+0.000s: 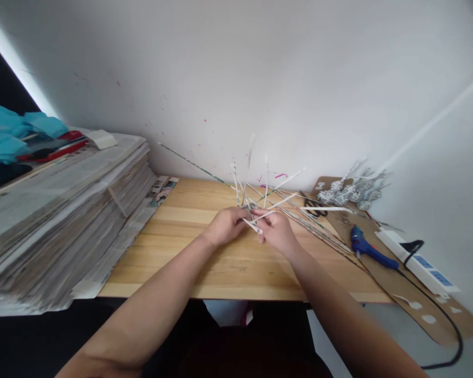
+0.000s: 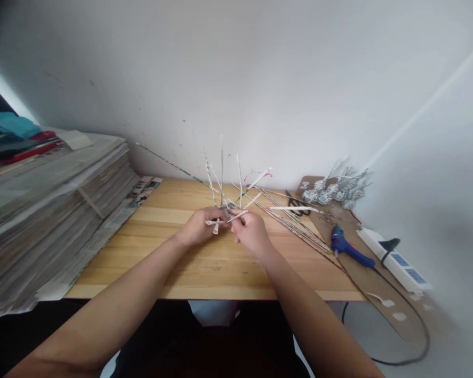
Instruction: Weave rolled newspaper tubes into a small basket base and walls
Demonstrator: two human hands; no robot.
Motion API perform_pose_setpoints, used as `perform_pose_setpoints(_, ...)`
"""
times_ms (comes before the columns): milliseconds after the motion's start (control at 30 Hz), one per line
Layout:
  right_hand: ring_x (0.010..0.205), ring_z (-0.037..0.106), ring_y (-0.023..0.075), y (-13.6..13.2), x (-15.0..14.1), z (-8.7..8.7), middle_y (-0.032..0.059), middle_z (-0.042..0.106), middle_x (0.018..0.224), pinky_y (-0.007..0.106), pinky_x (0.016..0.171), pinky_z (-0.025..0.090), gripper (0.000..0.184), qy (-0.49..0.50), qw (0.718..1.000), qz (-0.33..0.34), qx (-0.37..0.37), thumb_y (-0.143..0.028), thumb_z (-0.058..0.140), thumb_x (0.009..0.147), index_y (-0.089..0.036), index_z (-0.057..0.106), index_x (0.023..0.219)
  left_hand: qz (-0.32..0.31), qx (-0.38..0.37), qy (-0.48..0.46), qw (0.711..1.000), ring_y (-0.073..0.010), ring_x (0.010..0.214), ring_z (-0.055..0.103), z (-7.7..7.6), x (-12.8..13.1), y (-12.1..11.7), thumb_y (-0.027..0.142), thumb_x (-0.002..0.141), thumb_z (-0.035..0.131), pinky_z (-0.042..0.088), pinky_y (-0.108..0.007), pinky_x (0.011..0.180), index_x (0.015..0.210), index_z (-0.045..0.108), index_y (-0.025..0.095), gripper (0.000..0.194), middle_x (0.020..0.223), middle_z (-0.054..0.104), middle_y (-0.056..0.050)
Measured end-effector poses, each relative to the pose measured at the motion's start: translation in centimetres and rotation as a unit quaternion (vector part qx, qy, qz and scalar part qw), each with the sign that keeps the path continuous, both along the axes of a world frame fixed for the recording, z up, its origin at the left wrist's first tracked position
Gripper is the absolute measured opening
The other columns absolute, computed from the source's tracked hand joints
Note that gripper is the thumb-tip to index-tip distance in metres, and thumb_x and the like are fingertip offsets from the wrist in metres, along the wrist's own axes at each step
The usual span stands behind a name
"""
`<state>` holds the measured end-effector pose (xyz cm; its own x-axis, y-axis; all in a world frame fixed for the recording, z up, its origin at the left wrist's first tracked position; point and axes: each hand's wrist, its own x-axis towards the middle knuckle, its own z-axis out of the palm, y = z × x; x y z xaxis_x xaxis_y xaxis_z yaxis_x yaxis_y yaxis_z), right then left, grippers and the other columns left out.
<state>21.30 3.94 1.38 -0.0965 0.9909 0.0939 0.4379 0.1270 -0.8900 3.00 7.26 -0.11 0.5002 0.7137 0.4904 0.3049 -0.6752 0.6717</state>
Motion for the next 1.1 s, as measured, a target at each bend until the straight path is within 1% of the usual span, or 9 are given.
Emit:
perform_pose_setpoints(133, 0.035, 0.049, 0.0091, 0.8, -0.1, 0.3, -0.0065, 0.055, 0.052, 0.021, 0.034, 0.039, 0.044, 0.036, 0.998, 0.004, -0.054, -0.04, 0.061, 0.085, -0.017, 0.068, 0.123, -0.017, 0.021, 0.027, 0.999, -0.0144, 0.073, 0.064, -0.1, -0.1, 0.3, 0.019, 0.089, 0.062, 0.045, -0.023, 0.071, 0.079, 0.071, 0.019, 0.014, 0.078, 0.071, -0.002)
perform_pose_setpoints(267, 0.032, 0.042, 0.0072, 0.9, 0.1, 0.7, -0.0077, 0.052, 0.046, 0.019, 0.031, 0.032, 0.037, 0.04, 0.992, 0.012, -0.118, -0.041, 0.064, 0.083, -0.019, 0.072, 0.112, -0.024, 0.038, 0.043, 0.998, -0.0152, 0.075, 0.064, -0.2, -0.2, 0.4, 0.022, 0.089, 0.064, 0.044, -0.023, 0.069, 0.078, 0.071, 0.018, 0.013, 0.079, 0.071, -0.003)
perform_pose_setpoints(367, 0.031, 0.038, 0.0058, 0.9, 0.1, 1.1, -0.0086, 0.05, 0.045, 0.017, 0.03, 0.026, 0.029, 0.058, 0.986, 0.024, -0.154, -0.041, 0.067, 0.08, -0.019, 0.071, 0.099, -0.034, 0.014, 0.035, 0.999, -0.0149, 0.074, 0.063, -0.3, -0.2, 0.3, 0.022, 0.089, 0.063, 0.043, -0.023, 0.068, 0.078, 0.071, 0.018, 0.013, 0.079, 0.071, -0.003)
perform_pose_setpoints(500, 0.034, 0.038, 0.0057, 0.9, -0.1, 0.9, -0.009, 0.049, 0.046, 0.018, 0.031, 0.029, 0.031, 0.106, 0.99, -0.023, -0.089, -0.047, 0.073, 0.072, -0.019, 0.058, 0.073, -0.038, -0.049, -0.016, 0.998, -0.0143, 0.074, 0.064, -0.3, 0.0, 0.3, 0.023, 0.087, 0.063, 0.045, -0.023, 0.071, 0.079, 0.071, 0.018, 0.012, 0.081, 0.072, -0.002)
perform_pose_setpoints(667, 0.037, 0.043, 0.0075, 0.8, -0.1, -0.1, -0.0071, 0.051, 0.049, 0.021, 0.035, 0.029, 0.029, 0.167, 0.983, -0.066, -0.03, -0.046, 0.069, 0.075, -0.02, 0.058, 0.068, -0.007, -0.128, -0.067, 0.989, -0.0145, 0.073, 0.06, -0.4, 0.1, 0.4, 0.03, 0.084, 0.067, 0.043, -0.024, 0.071, 0.079, 0.071, 0.016, 0.015, 0.077, 0.07, -0.002)
perform_pose_setpoints(800, 0.048, 0.05, 0.0094, 0.1, 0.2, -0.9, -0.0016, 0.058, 0.06, 0.023, 0.047, 0.039, 0.026, 0.168, 0.985, -0.038, 0.022, -0.041, 0.063, 0.081, -0.019, 0.073, 0.074, 0.039, -0.186, -0.08, 0.978, -0.0124, 0.064, 0.052, -0.5, 0.1, 0.3, 0.036, 0.08, 0.069, 0.038, -0.024, 0.063, 0.079, 0.072, 0.015, 0.022, 0.069, 0.064, 0.0)
perform_pose_setpoints(933, 0.073, 0.059, 0.0132, -0.8, 0.0, -1.2, 0.0048, 0.068, 0.097, 0.025, 0.059, 0.046, 0.027, 0.185, 0.979, -0.028, 0.081, -0.042, 0.062, 0.085, -0.023, 0.079, 0.095, 0.06, -0.206, -0.082, 0.973, -0.0102, 0.057, 0.043, -0.4, 0.1, 0.2, 0.042, 0.077, 0.07, 0.031, -0.023, 0.055, 0.077, 0.071, 0.014, 0.028, 0.06, 0.056, 0.002)
perform_pose_setpoints(1000, 0.08, 0.059, 0.0146, -1.1, -0.1, -1.0, 0.0045, 0.067, 0.103, 0.025, 0.061, 0.046, 0.037, 0.18, 0.979, -0.049, 0.085, -0.041, 0.065, 0.084, -0.025, 0.074, 0.116, 0.069, -0.211, -0.084, 0.971, -0.0095, 0.055, 0.04, -0.2, 0.1, 0.3, 0.045, 0.076, 0.071, 0.028, -0.023, 0.053, 0.075, 0.071, 0.014, 0.03, 0.057, 0.051, 0.003)
perform_pose_setpoints(1100, 0.074, 0.058, 0.013, -1.4, 0.0, -0.4, 0.0022, 0.064, 0.097, 0.025, 0.058, 0.045, 0.059, 0.183, 0.977, -0.082, 0.076, -0.038, 0.068, 0.08, -0.026, 0.06, 0.137, 0.092, -0.214, -0.098, 0.968, -0.009, 0.053, 0.037, -0.2, 0.1, 0.5, 0.045, 0.074, 0.073, 0.025, -0.023, 0.052, 0.073, 0.071, 0.014, 0.031, 0.055, 0.048, 0.004)
